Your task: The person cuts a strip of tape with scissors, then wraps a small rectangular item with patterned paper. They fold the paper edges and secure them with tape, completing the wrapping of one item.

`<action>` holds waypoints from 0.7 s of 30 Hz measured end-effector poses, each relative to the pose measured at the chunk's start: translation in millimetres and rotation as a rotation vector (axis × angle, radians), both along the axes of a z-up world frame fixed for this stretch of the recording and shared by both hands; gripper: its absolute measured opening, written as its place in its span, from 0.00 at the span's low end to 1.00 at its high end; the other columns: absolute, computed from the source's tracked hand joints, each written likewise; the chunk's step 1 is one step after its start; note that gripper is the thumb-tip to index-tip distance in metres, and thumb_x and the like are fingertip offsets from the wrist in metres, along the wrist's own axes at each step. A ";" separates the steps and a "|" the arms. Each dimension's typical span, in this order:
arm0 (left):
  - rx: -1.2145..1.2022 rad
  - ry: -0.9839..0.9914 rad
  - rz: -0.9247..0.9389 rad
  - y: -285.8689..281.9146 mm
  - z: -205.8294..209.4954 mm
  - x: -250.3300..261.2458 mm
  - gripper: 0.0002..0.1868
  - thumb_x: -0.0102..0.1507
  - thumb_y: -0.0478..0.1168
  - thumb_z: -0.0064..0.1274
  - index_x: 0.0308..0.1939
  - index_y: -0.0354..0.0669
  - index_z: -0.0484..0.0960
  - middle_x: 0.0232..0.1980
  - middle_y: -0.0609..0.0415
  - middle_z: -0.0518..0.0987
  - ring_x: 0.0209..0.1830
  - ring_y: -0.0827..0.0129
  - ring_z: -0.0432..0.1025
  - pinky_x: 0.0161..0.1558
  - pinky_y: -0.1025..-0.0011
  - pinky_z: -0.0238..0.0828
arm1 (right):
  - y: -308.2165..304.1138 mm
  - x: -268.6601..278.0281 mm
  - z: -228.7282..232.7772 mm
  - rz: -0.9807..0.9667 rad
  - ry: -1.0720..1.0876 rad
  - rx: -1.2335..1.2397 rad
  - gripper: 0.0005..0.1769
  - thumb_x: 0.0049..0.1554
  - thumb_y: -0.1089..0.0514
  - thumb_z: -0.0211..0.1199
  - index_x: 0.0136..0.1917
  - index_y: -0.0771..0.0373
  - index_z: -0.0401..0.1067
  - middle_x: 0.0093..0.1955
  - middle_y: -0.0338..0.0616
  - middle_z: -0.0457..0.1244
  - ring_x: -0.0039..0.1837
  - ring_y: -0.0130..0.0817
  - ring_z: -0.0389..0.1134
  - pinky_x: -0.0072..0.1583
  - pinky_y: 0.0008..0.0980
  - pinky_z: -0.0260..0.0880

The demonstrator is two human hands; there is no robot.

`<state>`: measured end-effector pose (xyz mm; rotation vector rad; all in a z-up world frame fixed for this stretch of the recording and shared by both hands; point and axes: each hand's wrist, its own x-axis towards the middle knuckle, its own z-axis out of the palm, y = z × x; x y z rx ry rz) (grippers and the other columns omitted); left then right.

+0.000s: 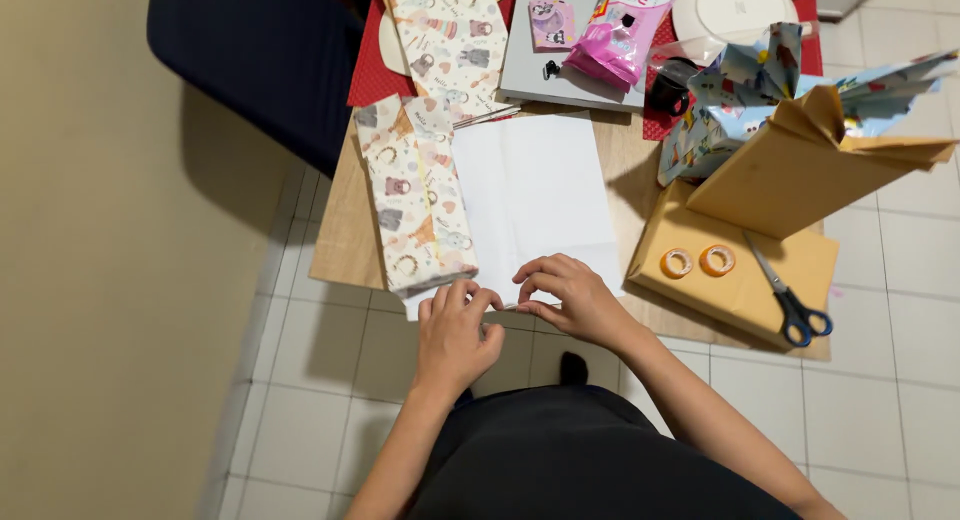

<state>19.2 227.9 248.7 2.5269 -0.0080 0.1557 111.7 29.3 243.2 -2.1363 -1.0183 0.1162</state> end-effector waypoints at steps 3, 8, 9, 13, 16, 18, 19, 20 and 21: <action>-0.120 0.129 0.006 40.1 -10.8 0.5 0.18 0.55 0.39 0.52 0.47 0.60 0.85 0.48 0.58 0.76 0.52 0.63 0.69 0.55 0.59 0.58 | 26.9 -13.8 -9.6 -0.136 -0.139 -0.002 0.08 0.51 0.55 0.72 0.40 0.57 0.74 0.51 0.32 0.68 0.55 0.36 0.69 0.56 0.41 0.66; -0.170 0.124 -0.027 90.6 -40.7 -6.0 0.23 0.56 0.38 0.54 0.55 0.66 0.84 0.51 0.56 0.75 0.57 0.61 0.69 0.59 0.59 0.59 | 78.2 -42.4 -33.6 -0.357 -0.191 -0.028 0.08 0.52 0.58 0.70 0.43 0.59 0.74 0.49 0.35 0.67 0.51 0.39 0.68 0.52 0.41 0.65; -0.107 0.118 -0.032 97.9 -47.4 -6.5 0.25 0.56 0.38 0.55 0.56 0.66 0.83 0.53 0.56 0.75 0.58 0.61 0.69 0.60 0.59 0.59 | 87.3 -47.5 -38.8 -0.398 -0.169 -0.026 0.08 0.52 0.58 0.70 0.44 0.59 0.74 0.49 0.36 0.67 0.50 0.39 0.68 0.52 0.42 0.65; -0.042 -0.030 0.099 132.4 -74.2 10.5 0.38 0.56 0.41 0.61 0.69 0.46 0.65 0.63 0.45 0.69 0.66 0.51 0.63 0.65 0.50 0.55 | 105.3 -60.4 -59.0 -0.487 -0.109 -0.008 0.07 0.54 0.59 0.69 0.43 0.59 0.72 0.48 0.38 0.66 0.50 0.40 0.68 0.49 0.40 0.67; 0.168 -0.106 -0.082 162.0 -85.2 19.1 0.42 0.57 0.43 0.63 0.74 0.52 0.63 0.72 0.49 0.67 0.75 0.52 0.59 0.71 0.51 0.54 | 111.8 -64.9 -71.2 -0.475 -0.101 0.000 0.07 0.53 0.59 0.70 0.44 0.59 0.72 0.48 0.38 0.66 0.50 0.40 0.68 0.49 0.40 0.69; 0.229 -0.100 -0.186 173.2 -88.9 30.2 0.43 0.55 0.46 0.65 0.73 0.52 0.64 0.75 0.50 0.64 0.77 0.51 0.55 0.71 0.48 0.51 | 117.8 -65.8 -76.3 -0.413 -0.103 -0.002 0.08 0.51 0.60 0.69 0.44 0.58 0.72 0.49 0.38 0.66 0.50 0.40 0.69 0.49 0.40 0.70; 0.259 -0.096 -0.239 175.6 -90.7 35.3 0.44 0.54 0.47 0.66 0.72 0.53 0.64 0.76 0.50 0.62 0.77 0.51 0.53 0.71 0.47 0.49 | 121.3 -65.4 -78.3 -0.387 -0.123 -0.012 0.08 0.51 0.59 0.70 0.43 0.58 0.72 0.48 0.39 0.66 0.50 0.41 0.69 0.49 0.40 0.70; 0.248 -0.091 -0.254 176.5 -93.1 39.2 0.43 0.55 0.47 0.66 0.72 0.53 0.65 0.76 0.50 0.63 0.77 0.51 0.54 0.71 0.47 0.50 | 125.8 -64.2 -80.5 -0.362 -0.141 -0.023 0.08 0.51 0.59 0.70 0.43 0.58 0.72 0.48 0.40 0.66 0.49 0.41 0.69 0.49 0.40 0.69; 0.238 -0.085 -0.268 177.3 -95.9 42.7 0.41 0.55 0.46 0.66 0.72 0.53 0.66 0.75 0.51 0.64 0.76 0.51 0.54 0.71 0.48 0.50 | 129.6 -63.1 -82.2 -0.336 -0.160 -0.034 0.09 0.51 0.59 0.71 0.43 0.58 0.72 0.48 0.40 0.65 0.49 0.42 0.68 0.49 0.40 0.69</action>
